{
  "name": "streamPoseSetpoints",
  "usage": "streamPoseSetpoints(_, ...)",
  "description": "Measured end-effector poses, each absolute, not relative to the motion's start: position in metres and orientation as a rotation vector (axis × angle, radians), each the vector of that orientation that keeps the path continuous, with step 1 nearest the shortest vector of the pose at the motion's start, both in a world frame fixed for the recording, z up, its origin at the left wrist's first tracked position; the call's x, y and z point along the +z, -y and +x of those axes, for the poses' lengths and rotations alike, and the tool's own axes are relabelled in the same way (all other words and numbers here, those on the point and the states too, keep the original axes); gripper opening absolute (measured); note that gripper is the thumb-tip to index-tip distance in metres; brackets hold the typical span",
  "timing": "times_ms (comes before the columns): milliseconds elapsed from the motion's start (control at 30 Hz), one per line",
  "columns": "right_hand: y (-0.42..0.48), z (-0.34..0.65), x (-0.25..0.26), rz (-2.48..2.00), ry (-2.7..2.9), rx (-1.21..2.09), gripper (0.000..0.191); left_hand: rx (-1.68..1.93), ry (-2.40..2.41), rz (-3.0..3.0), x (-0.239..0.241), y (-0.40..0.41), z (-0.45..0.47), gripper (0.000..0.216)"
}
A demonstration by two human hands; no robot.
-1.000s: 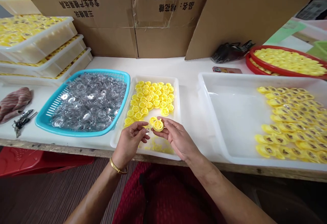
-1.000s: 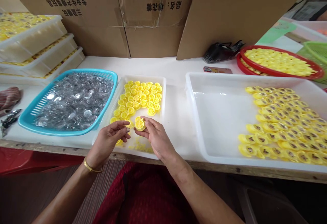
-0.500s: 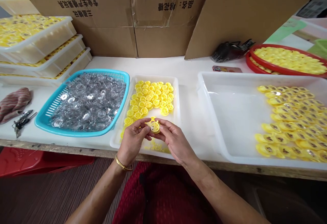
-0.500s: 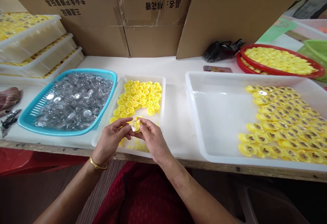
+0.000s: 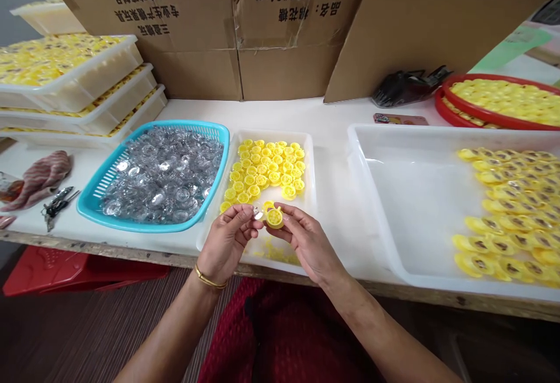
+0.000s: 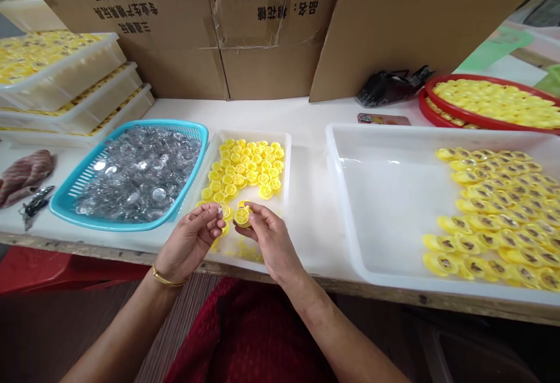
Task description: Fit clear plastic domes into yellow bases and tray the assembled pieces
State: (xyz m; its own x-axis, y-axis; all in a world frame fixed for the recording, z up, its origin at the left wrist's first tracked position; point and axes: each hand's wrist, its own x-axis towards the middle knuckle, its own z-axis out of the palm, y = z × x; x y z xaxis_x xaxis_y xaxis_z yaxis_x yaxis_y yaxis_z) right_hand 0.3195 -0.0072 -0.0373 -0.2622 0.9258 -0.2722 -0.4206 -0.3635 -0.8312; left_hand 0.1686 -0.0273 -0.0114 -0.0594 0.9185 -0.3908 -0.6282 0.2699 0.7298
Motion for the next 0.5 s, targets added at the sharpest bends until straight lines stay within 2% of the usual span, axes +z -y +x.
streamPoseSetpoints(233,0.0071,0.3195,-0.0359,-0.953,0.8,1.794,0.032,1.289,-0.974,0.283,-0.016,0.0263,0.1674,0.016)
streamPoseSetpoints(500,0.0071,0.3186,-0.0351,-0.957,0.793,1.742,0.033,1.254,-1.016,0.289,-0.0173,0.028,0.1768,0.024)
